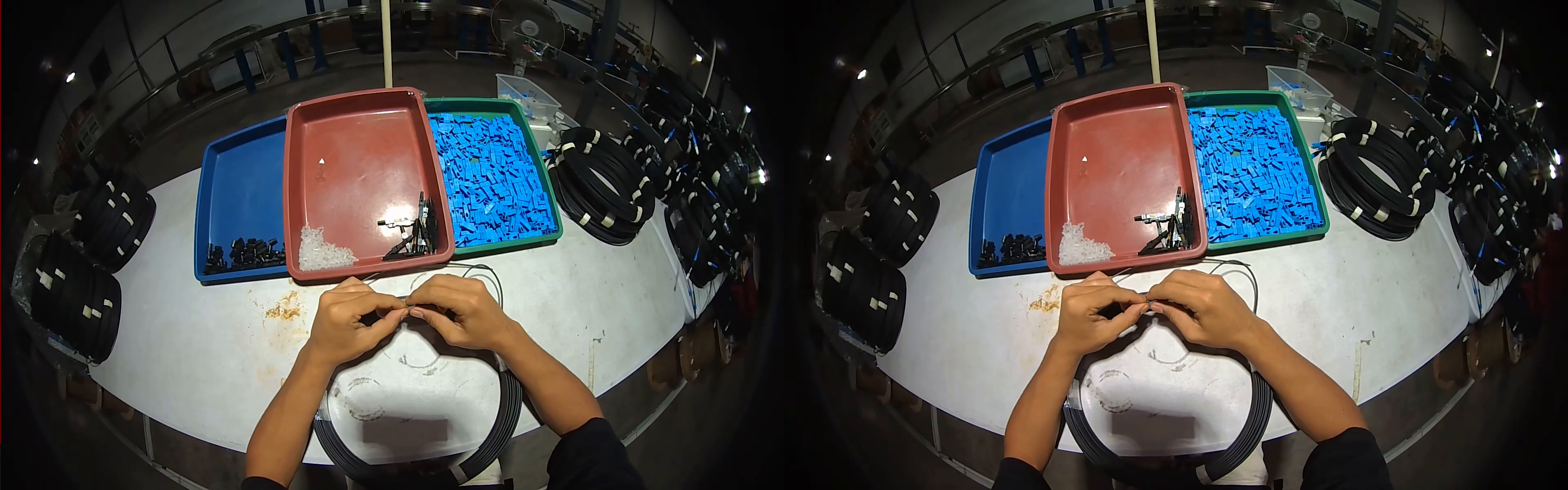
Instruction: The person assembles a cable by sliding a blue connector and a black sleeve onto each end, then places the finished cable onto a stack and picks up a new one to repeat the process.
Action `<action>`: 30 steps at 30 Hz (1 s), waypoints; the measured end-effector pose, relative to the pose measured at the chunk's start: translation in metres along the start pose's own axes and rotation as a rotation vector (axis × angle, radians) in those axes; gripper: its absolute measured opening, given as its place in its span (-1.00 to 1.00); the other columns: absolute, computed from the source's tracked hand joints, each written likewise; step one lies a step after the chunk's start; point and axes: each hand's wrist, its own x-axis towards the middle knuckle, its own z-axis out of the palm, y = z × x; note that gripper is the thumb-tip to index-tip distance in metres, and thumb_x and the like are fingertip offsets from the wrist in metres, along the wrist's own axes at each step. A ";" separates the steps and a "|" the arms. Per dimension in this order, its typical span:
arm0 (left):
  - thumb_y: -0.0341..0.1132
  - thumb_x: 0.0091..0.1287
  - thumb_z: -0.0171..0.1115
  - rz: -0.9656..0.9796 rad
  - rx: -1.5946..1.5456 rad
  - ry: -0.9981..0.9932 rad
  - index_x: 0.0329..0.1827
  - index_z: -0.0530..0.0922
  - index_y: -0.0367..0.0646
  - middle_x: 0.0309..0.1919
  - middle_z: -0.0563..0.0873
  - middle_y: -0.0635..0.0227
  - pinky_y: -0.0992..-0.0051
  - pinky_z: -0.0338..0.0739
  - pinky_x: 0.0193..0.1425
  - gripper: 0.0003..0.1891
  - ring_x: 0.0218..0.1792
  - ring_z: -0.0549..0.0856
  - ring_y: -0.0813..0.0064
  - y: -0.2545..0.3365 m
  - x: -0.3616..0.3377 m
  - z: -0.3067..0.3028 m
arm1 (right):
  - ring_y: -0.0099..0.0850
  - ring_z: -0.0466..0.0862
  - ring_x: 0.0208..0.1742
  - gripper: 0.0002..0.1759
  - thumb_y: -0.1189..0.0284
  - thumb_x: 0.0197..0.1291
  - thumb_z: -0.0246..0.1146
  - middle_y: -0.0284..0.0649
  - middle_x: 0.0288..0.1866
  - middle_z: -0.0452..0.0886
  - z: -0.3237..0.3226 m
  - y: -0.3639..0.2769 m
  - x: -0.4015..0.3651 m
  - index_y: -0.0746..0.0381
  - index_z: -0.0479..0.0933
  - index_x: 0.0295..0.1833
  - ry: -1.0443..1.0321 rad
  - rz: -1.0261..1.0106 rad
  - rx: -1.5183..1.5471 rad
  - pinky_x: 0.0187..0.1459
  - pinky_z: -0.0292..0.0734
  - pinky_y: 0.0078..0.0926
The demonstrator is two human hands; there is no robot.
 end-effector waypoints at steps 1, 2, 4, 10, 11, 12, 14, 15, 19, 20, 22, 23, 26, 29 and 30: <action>-0.49 0.05 0.59 0.005 0.002 -0.001 -0.34 0.81 -0.21 -0.55 0.77 0.33 0.50 0.46 -0.33 -0.87 -0.55 0.66 0.50 0.000 0.000 0.000 | -0.12 0.71 -0.26 -0.83 0.54 0.19 0.40 -0.09 -0.25 0.71 0.000 0.001 0.000 0.34 0.69 -0.11 0.003 -0.003 -0.002 -0.18 0.62 -0.28; -0.49 0.05 0.59 0.005 0.012 -0.003 -0.34 0.81 -0.20 -0.55 0.78 0.33 0.50 0.47 -0.32 -0.87 -0.55 0.67 0.50 -0.001 0.000 0.001 | -0.13 0.71 -0.26 -0.83 0.54 0.20 0.40 -0.09 -0.26 0.71 0.000 0.001 0.000 0.34 0.69 -0.10 0.004 0.000 0.001 -0.18 0.62 -0.28; -0.49 0.05 0.60 0.014 0.026 -0.006 -0.35 0.81 -0.20 -0.54 0.78 0.33 0.50 0.47 -0.31 -0.88 -0.54 0.68 0.50 -0.001 0.000 0.000 | -0.13 0.71 -0.26 -0.83 0.54 0.20 0.40 -0.09 -0.26 0.71 0.001 0.003 0.000 0.34 0.69 -0.09 0.010 -0.002 0.000 -0.18 0.62 -0.28; -0.45 0.15 0.50 -0.127 -0.021 0.136 -0.23 0.80 -0.21 -0.36 0.85 0.24 0.46 0.56 -0.19 -0.87 -0.35 0.79 0.40 -0.001 -0.002 -0.006 | -0.13 0.71 -0.22 -0.86 0.51 0.24 0.36 -0.10 -0.24 0.68 0.001 0.006 -0.002 0.31 0.68 -0.11 -0.038 0.015 0.002 -0.14 0.63 -0.26; -0.45 0.21 0.45 -0.204 -0.056 0.175 -0.21 0.80 -0.23 -0.30 0.85 0.20 0.45 0.61 -0.13 -0.88 -0.29 0.79 0.39 -0.001 -0.002 -0.007 | -0.13 0.71 -0.22 -0.86 0.51 0.24 0.36 -0.10 -0.24 0.68 0.002 0.006 -0.003 0.31 0.68 -0.11 -0.035 0.017 0.003 -0.14 0.63 -0.26; -0.43 0.25 0.43 -0.226 -0.072 0.199 -0.17 0.80 -0.26 -0.29 0.85 0.18 0.44 0.64 -0.10 -0.86 -0.30 0.79 0.40 -0.003 0.001 -0.008 | -0.13 0.71 -0.21 -0.86 0.51 0.25 0.36 -0.11 -0.24 0.68 0.001 0.006 -0.003 0.31 0.68 -0.12 -0.035 0.026 -0.009 -0.13 0.62 -0.26; -0.43 0.30 0.39 -0.354 -0.114 0.223 -0.13 0.78 -0.27 -0.32 0.83 0.18 0.45 0.64 -0.13 -0.85 -0.30 0.79 0.42 0.003 0.012 -0.009 | -0.13 0.70 -0.21 -0.87 0.50 0.25 0.35 -0.11 -0.23 0.67 0.001 0.007 -0.002 0.31 0.68 -0.12 -0.034 0.030 -0.027 -0.12 0.62 -0.26; -0.43 0.30 0.39 -0.350 -0.116 0.223 -0.13 0.78 -0.27 -0.32 0.83 0.18 0.45 0.64 -0.13 -0.85 -0.30 0.79 0.42 0.000 0.016 -0.010 | -0.13 0.70 -0.21 -0.86 0.50 0.25 0.35 -0.11 -0.23 0.67 0.001 0.007 -0.002 0.31 0.67 -0.11 -0.024 0.031 -0.026 -0.12 0.62 -0.26; -0.44 0.30 0.38 -0.253 0.126 -0.075 -0.11 0.77 -0.28 -0.29 0.83 0.13 0.38 0.66 -0.13 -0.84 -0.29 0.80 0.30 -0.021 0.038 -0.018 | -0.12 0.70 -0.21 -0.86 0.51 0.25 0.34 -0.10 -0.24 0.67 0.001 0.007 -0.003 0.31 0.67 -0.11 -0.012 0.039 -0.026 -0.12 0.62 -0.25; -0.44 0.30 0.38 -0.150 0.255 -0.177 -0.11 0.76 -0.30 -0.23 0.84 0.11 0.37 0.66 -0.12 -0.84 -0.28 0.80 0.27 -0.027 0.045 -0.019 | -0.12 0.70 -0.21 -0.86 0.51 0.25 0.34 -0.10 -0.24 0.67 0.001 0.008 -0.003 0.31 0.67 -0.12 -0.008 0.042 -0.024 -0.12 0.62 -0.25; -0.45 0.26 0.39 -0.112 0.261 -0.191 -0.13 0.76 -0.30 -0.23 0.82 0.05 0.31 0.66 -0.15 -0.84 -0.27 0.79 0.15 -0.036 0.058 -0.017 | -0.12 0.70 -0.22 -0.87 0.51 0.24 0.34 -0.10 -0.24 0.67 0.002 0.009 -0.002 0.31 0.67 -0.12 0.009 0.040 -0.017 -0.12 0.62 -0.25; -0.46 0.26 0.39 -0.152 0.327 -0.255 -0.13 0.76 -0.31 -0.24 0.82 0.04 0.30 0.67 -0.14 -0.84 -0.26 0.80 0.14 -0.040 0.065 -0.016 | -0.12 0.70 -0.22 -0.87 0.52 0.23 0.34 -0.10 -0.25 0.67 0.002 0.009 -0.002 0.32 0.67 -0.13 0.007 0.045 -0.014 -0.13 0.62 -0.25; -0.48 0.26 0.38 -0.214 0.379 -0.355 -0.13 0.75 -0.33 -0.30 0.81 -0.01 0.27 0.68 -0.13 -0.84 -0.27 0.82 0.09 -0.055 0.081 -0.014 | -0.12 0.69 -0.24 -0.87 0.55 0.21 0.32 -0.09 -0.26 0.66 0.001 0.010 -0.003 0.33 0.66 -0.14 0.004 0.073 -0.012 -0.15 0.62 -0.24; -0.48 0.26 0.39 -0.273 0.325 -0.463 -0.14 0.76 -0.33 -0.34 0.81 -0.01 0.27 0.69 -0.16 -0.84 -0.31 0.84 0.09 -0.073 0.088 -0.013 | -0.13 0.69 -0.26 -0.88 0.57 0.20 0.32 -0.10 -0.28 0.65 0.000 0.009 -0.001 0.32 0.65 -0.15 0.023 0.070 -0.003 -0.18 0.63 -0.26; -0.48 0.25 0.40 -0.280 0.297 -0.463 -0.14 0.76 -0.33 -0.36 0.81 -0.02 0.27 0.68 -0.18 -0.84 -0.33 0.83 0.10 -0.079 0.089 -0.012 | -0.13 0.69 -0.26 -0.88 0.57 0.20 0.32 -0.10 -0.28 0.65 0.001 0.009 -0.001 0.32 0.65 -0.15 0.018 0.075 -0.003 -0.18 0.63 -0.26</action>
